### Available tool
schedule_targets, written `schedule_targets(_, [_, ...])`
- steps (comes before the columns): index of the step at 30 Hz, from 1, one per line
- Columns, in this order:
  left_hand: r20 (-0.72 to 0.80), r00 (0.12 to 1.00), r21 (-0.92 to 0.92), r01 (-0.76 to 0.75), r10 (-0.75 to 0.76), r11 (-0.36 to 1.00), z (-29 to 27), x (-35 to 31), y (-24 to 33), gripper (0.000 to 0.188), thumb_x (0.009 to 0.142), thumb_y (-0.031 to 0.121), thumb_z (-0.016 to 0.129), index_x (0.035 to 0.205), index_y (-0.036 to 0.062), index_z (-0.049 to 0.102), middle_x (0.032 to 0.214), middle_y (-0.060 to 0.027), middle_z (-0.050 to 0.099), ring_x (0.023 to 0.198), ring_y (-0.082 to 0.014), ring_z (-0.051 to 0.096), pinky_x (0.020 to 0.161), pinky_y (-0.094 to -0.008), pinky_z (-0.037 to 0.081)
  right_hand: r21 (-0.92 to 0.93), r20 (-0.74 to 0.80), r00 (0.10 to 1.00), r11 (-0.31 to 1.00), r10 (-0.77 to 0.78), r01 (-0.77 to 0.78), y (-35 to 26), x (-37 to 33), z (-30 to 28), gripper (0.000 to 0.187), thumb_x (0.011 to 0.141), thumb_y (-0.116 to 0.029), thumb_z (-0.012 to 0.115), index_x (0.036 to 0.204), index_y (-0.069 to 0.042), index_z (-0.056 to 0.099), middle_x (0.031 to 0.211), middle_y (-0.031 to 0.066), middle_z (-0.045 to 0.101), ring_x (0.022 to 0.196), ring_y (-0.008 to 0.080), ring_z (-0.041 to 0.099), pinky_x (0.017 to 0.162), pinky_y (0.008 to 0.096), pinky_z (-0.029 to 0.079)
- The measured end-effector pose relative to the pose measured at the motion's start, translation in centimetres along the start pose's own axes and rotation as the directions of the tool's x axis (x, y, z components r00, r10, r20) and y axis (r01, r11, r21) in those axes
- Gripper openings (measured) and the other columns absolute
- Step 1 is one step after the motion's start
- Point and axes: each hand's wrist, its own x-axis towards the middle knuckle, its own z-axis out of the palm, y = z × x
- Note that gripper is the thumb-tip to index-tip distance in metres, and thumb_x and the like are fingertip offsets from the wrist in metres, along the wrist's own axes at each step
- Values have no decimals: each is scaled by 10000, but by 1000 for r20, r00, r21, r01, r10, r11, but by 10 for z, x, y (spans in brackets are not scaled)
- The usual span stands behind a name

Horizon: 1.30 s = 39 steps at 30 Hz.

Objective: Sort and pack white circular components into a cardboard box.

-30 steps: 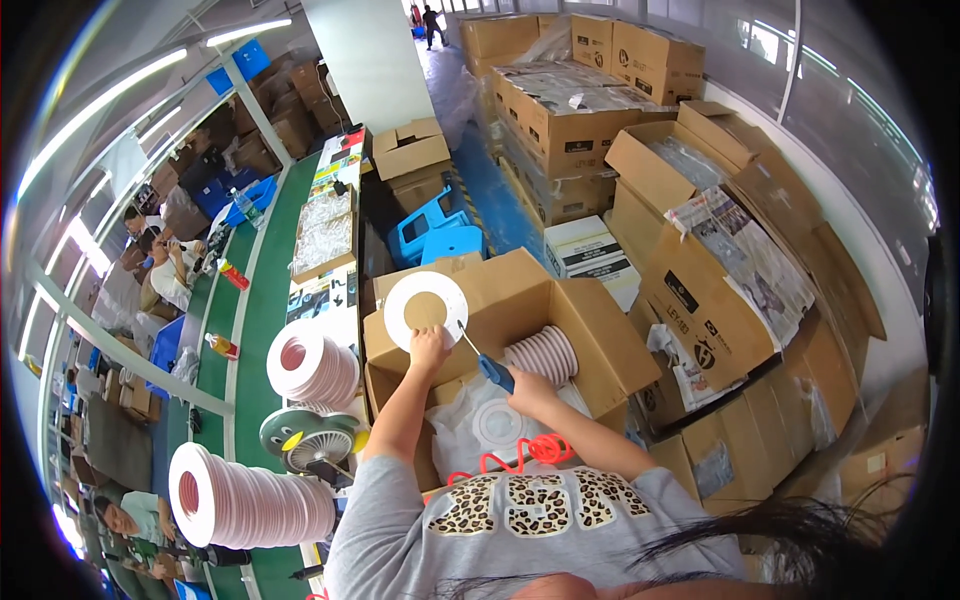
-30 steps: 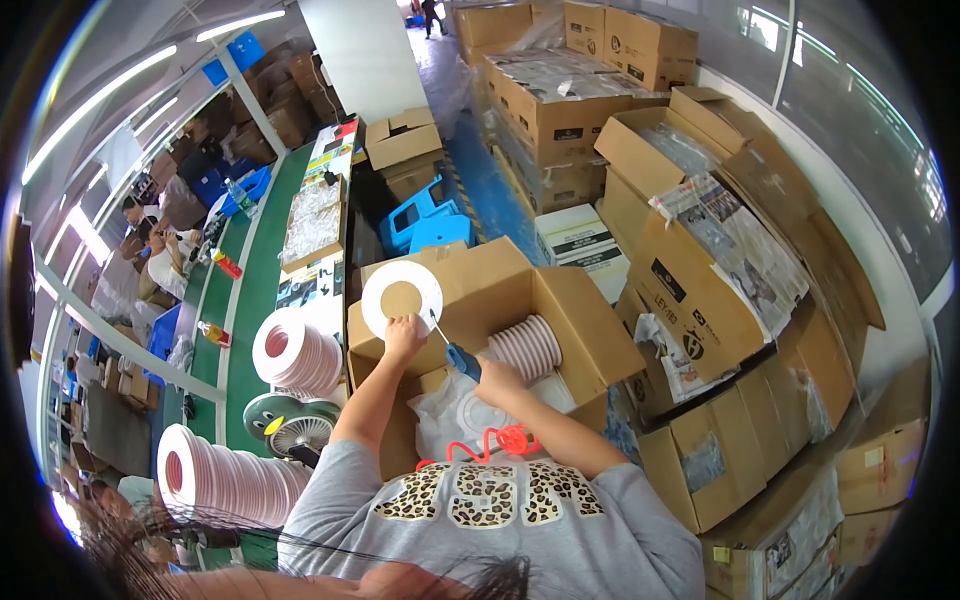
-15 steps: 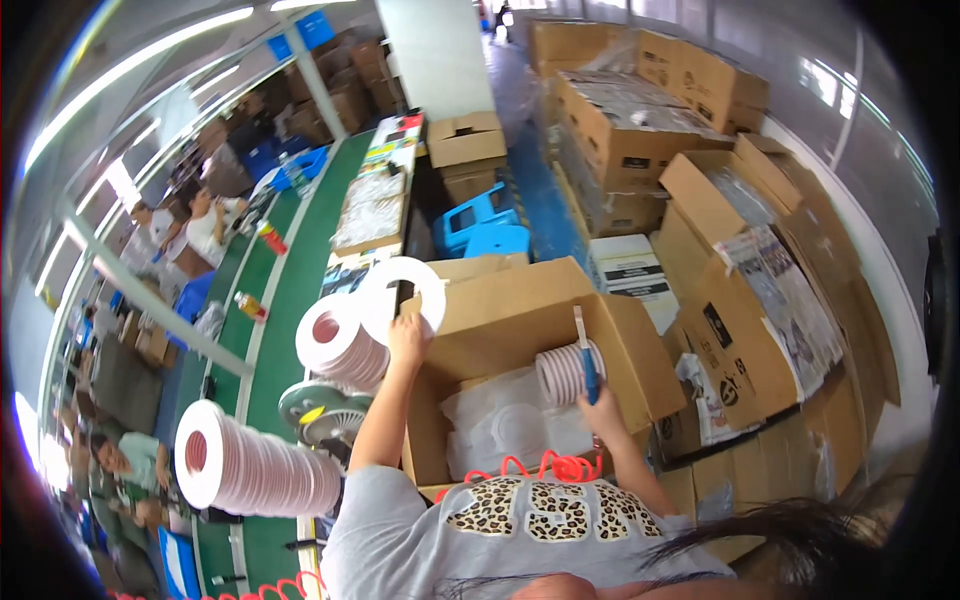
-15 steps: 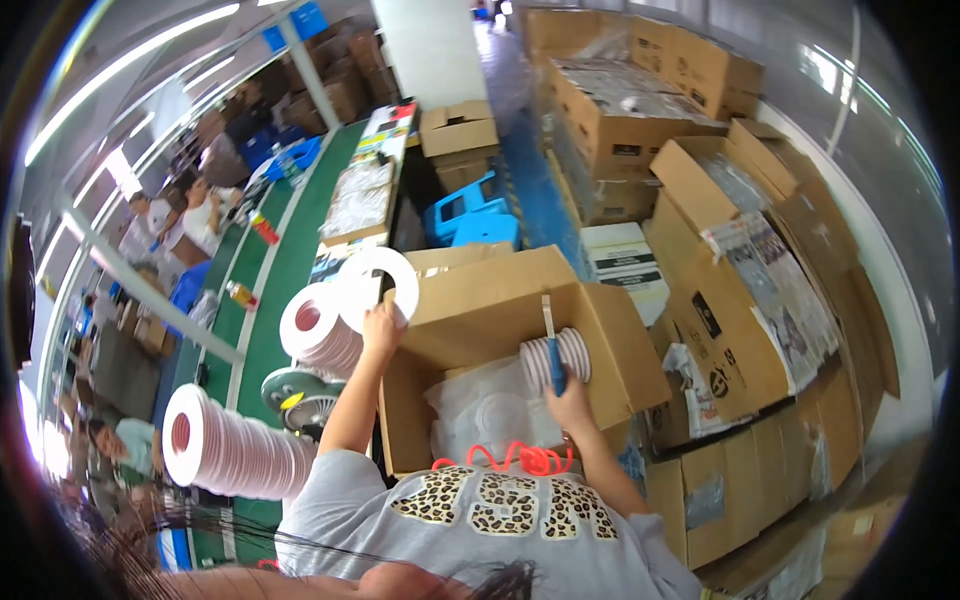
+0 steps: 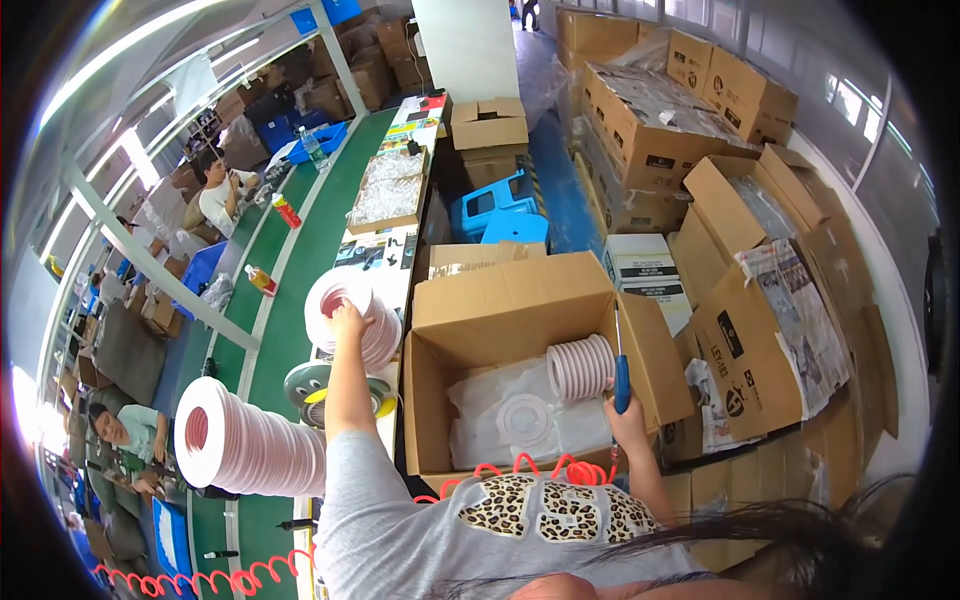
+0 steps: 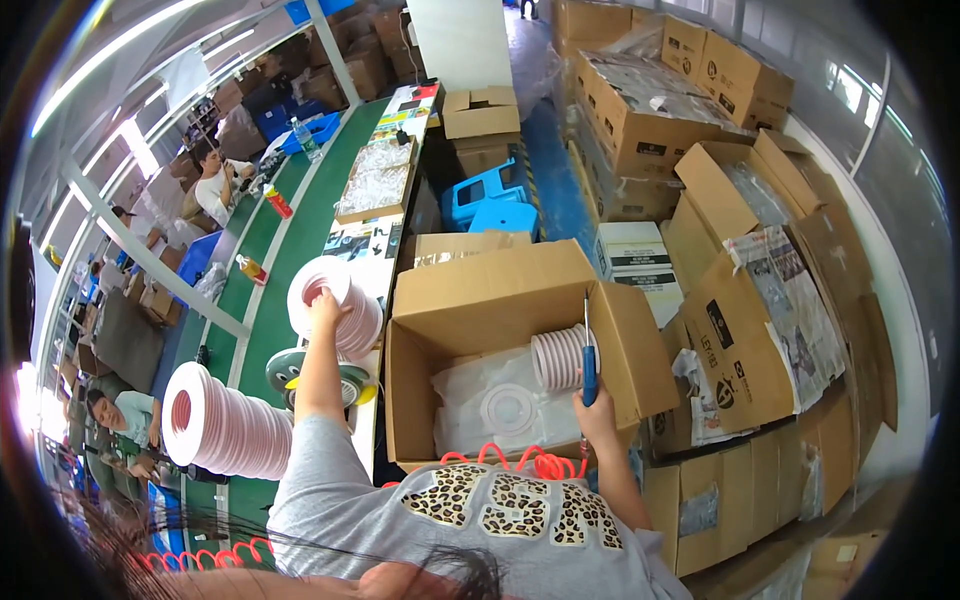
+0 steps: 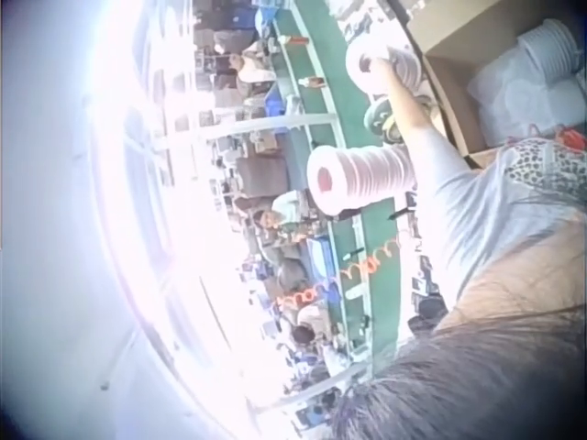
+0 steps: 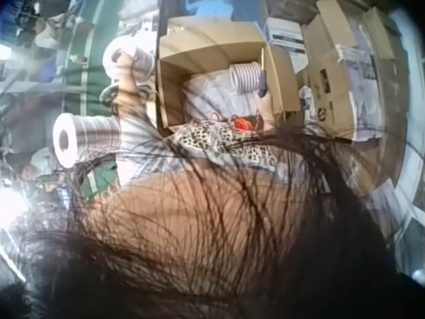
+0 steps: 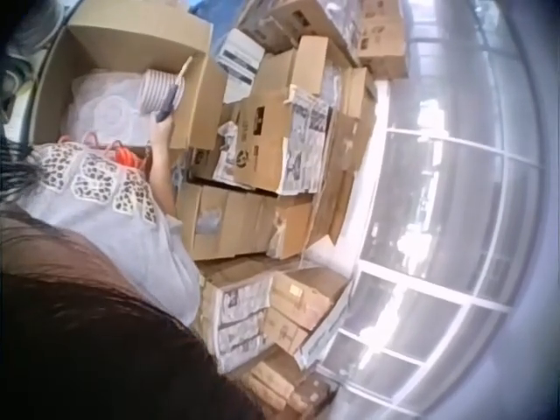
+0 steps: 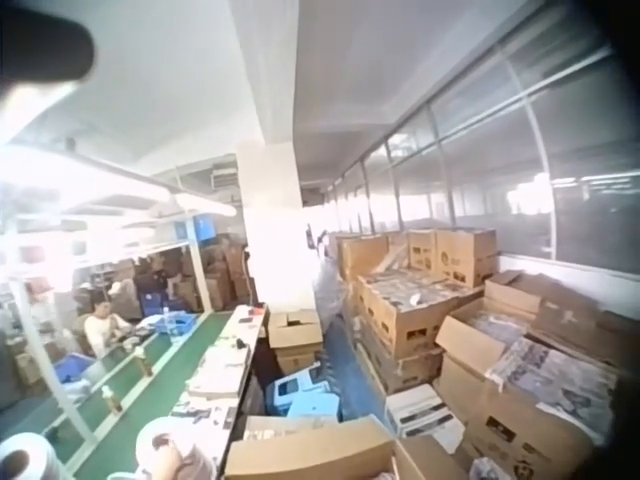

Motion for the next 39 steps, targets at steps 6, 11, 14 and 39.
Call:
schedule_targets(6, [-543, 752, -40, -469, 375, 882, 26, -31, 73, 717, 657, 310, 700, 1217, -11, 388, 1198, -157, 460, 1193, -297, 362, 1030, -422, 235, -42, 33, 982, 982, 184, -183, 0, -6, -10, 366, 725, -46, 553, 1087, -98, 539, 695, 33, 530, 593, 118, 496, 567, 276, 425])
schedule_targets(11, [-426, 655, -140, -730, 624, 670, 93, -80, 174, 627, 673, 253, 674, 1182, -13, 421, 1183, -158, 461, 1183, -301, 360, 1031, -383, 245, -67, 51, 973, 973, 224, -221, 22, -12, -16, 391, 744, -37, 573, 1127, -95, 518, 703, -11, 495, 628, 84, 467, 596, 252, 417])
schedule_targets(14, [-120, 755, -221, -653, 645, 724, 184, -102, 221, 611, 703, 323, 661, 1167, -4, 434, 1198, -204, 446, 1137, -320, 403, 986, -378, 309, -89, 59, 967, 966, 249, -244, 26, -16, -26, 362, 746, -132, 589, 1092, -64, 508, 697, 111, 563, 632, 232, 569, 598, 340, 446])
schedule_targets(39, [872, 138, -218, 969, 469, 120, 373, -200, 334, 240, 755, 260, 678, 794, 76, 528, 677, -49, 504, 590, -158, 447, 543, -272, 409, -247, 43, 849, 829, 526, -502, 74, -40, -106, 441, 746, -109, 610, 1169, -113, 488, 677, 32, 502, 607, 146, 489, 612, 290, 423])
